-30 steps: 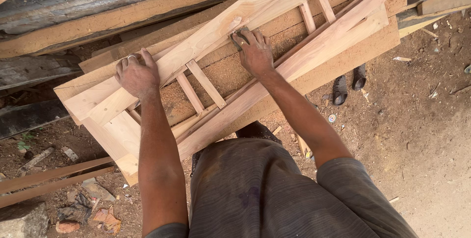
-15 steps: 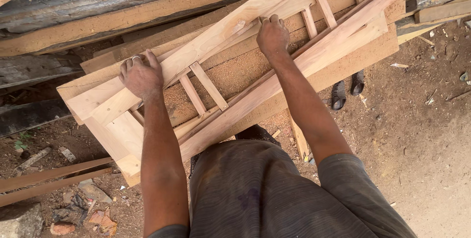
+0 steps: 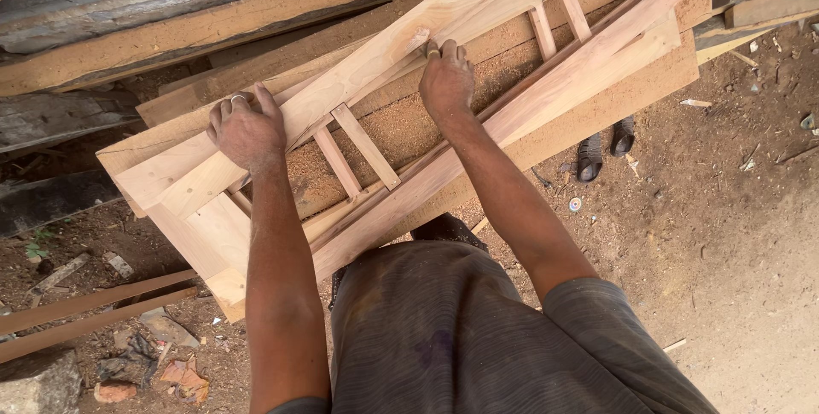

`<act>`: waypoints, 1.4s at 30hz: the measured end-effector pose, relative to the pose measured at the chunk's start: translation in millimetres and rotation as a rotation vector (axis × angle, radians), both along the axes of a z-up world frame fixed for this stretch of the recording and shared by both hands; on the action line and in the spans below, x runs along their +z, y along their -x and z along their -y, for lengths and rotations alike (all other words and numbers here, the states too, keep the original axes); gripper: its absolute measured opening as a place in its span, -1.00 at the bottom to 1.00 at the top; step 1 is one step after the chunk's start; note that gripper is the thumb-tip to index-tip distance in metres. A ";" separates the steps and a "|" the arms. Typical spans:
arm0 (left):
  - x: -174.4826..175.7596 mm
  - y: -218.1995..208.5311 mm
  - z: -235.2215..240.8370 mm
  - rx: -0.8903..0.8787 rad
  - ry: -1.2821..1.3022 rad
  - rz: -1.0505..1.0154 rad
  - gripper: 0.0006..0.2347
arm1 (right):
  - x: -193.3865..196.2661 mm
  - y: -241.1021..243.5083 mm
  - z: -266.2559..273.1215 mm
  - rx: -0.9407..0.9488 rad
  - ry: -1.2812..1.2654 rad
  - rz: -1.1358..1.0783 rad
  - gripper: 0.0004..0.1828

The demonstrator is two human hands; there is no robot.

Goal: The person sands a wooden frame using a sanding block, moving it back and forth across the surface to smooth the wood. The person repositions the frame on the workbench to access different areas.

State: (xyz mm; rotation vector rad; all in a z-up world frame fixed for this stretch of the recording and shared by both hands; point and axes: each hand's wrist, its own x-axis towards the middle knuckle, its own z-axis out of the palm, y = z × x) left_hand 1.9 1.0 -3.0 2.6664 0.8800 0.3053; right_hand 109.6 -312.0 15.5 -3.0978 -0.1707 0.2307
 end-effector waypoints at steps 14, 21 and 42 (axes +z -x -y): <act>4.8 1.1 1.6 0.014 0.009 -0.003 -0.61 | 12.7 39.8 -33.2 0.115 -0.081 -0.110 -0.63; 2.5 1.1 4.7 0.010 -0.060 0.047 -0.61 | 2.1 35.1 15.7 -0.941 -1.476 -0.334 -0.72; 9.7 0.3 13.3 0.019 -0.054 -0.022 -0.53 | 2.9 -10.0 11.6 -1.298 -1.775 -0.246 -0.71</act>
